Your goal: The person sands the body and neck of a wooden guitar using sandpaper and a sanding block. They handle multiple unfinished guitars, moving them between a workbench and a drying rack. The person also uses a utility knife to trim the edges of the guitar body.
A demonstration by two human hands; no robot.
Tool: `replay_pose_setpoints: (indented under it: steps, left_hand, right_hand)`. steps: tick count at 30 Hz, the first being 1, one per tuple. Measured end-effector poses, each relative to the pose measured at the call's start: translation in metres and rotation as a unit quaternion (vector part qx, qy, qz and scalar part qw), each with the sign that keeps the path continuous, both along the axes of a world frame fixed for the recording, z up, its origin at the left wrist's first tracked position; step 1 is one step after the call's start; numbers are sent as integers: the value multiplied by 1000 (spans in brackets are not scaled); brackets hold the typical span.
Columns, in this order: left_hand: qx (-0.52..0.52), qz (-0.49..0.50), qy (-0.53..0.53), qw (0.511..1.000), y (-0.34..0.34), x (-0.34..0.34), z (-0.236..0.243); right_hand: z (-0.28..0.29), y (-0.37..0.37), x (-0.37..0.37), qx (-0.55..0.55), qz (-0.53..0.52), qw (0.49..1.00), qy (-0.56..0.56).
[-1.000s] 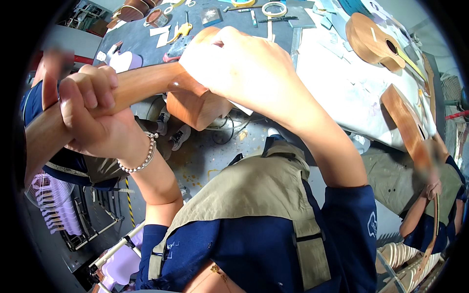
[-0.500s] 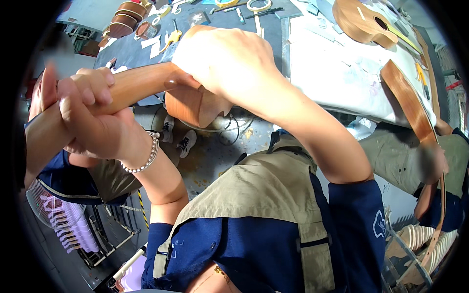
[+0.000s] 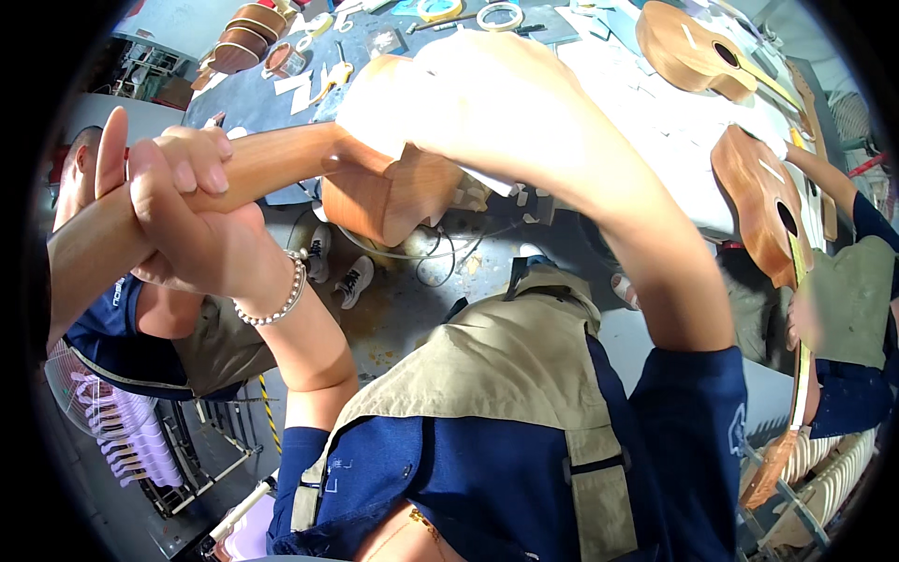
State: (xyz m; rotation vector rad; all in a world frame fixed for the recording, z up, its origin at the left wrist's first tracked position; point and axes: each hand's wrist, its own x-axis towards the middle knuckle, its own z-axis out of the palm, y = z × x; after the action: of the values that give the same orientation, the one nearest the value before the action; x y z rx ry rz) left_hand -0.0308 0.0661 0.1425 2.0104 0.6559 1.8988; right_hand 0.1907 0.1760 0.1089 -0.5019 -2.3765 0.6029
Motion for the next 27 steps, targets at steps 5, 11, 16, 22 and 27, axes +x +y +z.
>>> replay_pose_setpoints:
  steps: [5,11,16,22,27]
  left_hand:
    - [45,17,-29,998,11,11,-8]
    - [50,226,-72,970,-2,33,-12]
    - [50,255,-183,948,-32,11,-20]
    - [111,383,-373,838,-74,-4,-52]
    - [112,461,-445,759,-96,-4,-92]
  right_hand:
    - [1,-24,-18,-37,-50,998,-16]
    - [2,-17,-1,37,-1,997,-70]
    - [8,-13,30,-188,-74,978,-55]
    - [-50,19,34,-371,-99,922,42]
    - [-78,58,25,-434,-51,900,1]
